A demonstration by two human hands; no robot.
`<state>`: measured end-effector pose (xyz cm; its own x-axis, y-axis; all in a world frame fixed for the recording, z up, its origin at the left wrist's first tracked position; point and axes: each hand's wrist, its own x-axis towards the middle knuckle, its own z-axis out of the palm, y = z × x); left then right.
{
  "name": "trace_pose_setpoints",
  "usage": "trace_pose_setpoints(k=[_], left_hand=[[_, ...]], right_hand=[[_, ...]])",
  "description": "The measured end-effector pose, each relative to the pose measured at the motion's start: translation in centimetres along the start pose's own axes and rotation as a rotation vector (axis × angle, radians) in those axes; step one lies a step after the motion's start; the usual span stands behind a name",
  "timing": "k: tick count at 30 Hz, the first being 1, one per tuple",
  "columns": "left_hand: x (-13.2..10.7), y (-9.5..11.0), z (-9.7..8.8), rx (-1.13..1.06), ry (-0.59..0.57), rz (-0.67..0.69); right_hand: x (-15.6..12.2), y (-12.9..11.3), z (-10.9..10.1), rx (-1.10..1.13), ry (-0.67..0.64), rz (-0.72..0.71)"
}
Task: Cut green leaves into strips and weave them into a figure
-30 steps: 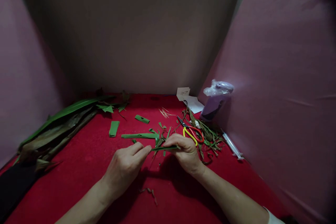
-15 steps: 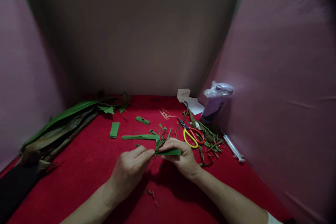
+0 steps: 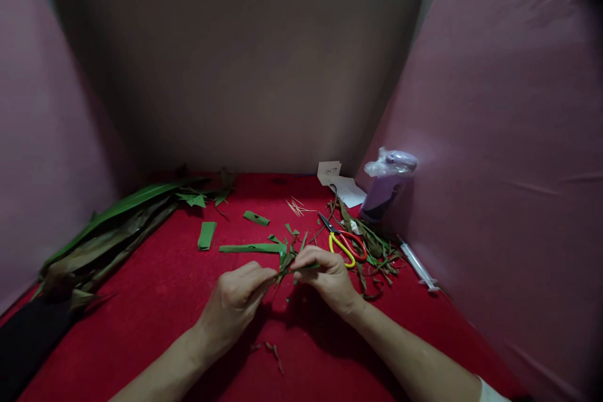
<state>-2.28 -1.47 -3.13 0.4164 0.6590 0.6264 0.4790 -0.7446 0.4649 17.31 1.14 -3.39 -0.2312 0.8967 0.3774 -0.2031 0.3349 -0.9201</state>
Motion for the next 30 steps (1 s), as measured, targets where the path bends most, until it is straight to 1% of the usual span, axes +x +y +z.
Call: trace_pose_setpoints(k=[3, 8, 11, 14, 18, 22, 24, 28, 30], left_hand=[[0.0, 0.04, 0.04, -0.013, -0.006, -0.031], [0.24, 0.4, -0.15, -0.045, -0.012, -0.068], [0.34, 0.39, -0.19, -0.076, -0.017, -0.07], [0.5, 0.43, -0.22, -0.058, -0.023, -0.104], [0.77, 0.65, -0.4, -0.021, -0.028, -0.155], [0.75, 0.57, -0.41, -0.077, -0.006, -0.209], [0.67, 0.47, -0.28, -0.176, -0.022, -0.296], [0.66, 0.64, 0.09, -0.457, -0.091, -0.623], [0.75, 0.93, 0.2, -0.533, -0.1, -0.748]], right_hand=[[0.15, -0.05, 0.0, -0.016, 0.027, -0.057], [0.22, -0.22, -0.08, -0.051, 0.085, -0.063], [0.23, -0.23, -0.12, -0.06, 0.092, -0.058], [0.21, -0.27, -0.1, -0.065, 0.082, -0.04], [0.13, -0.41, -0.05, -0.078, 0.036, 0.022], [0.1, -0.28, -0.1, -0.089, 0.019, 0.05], [0.13, -0.13, -0.16, -0.081, 0.033, 0.06], [0.22, 0.03, -0.26, -0.058, 0.055, 0.107], [0.24, 0.0, -0.27, -0.05, 0.05, 0.132]])
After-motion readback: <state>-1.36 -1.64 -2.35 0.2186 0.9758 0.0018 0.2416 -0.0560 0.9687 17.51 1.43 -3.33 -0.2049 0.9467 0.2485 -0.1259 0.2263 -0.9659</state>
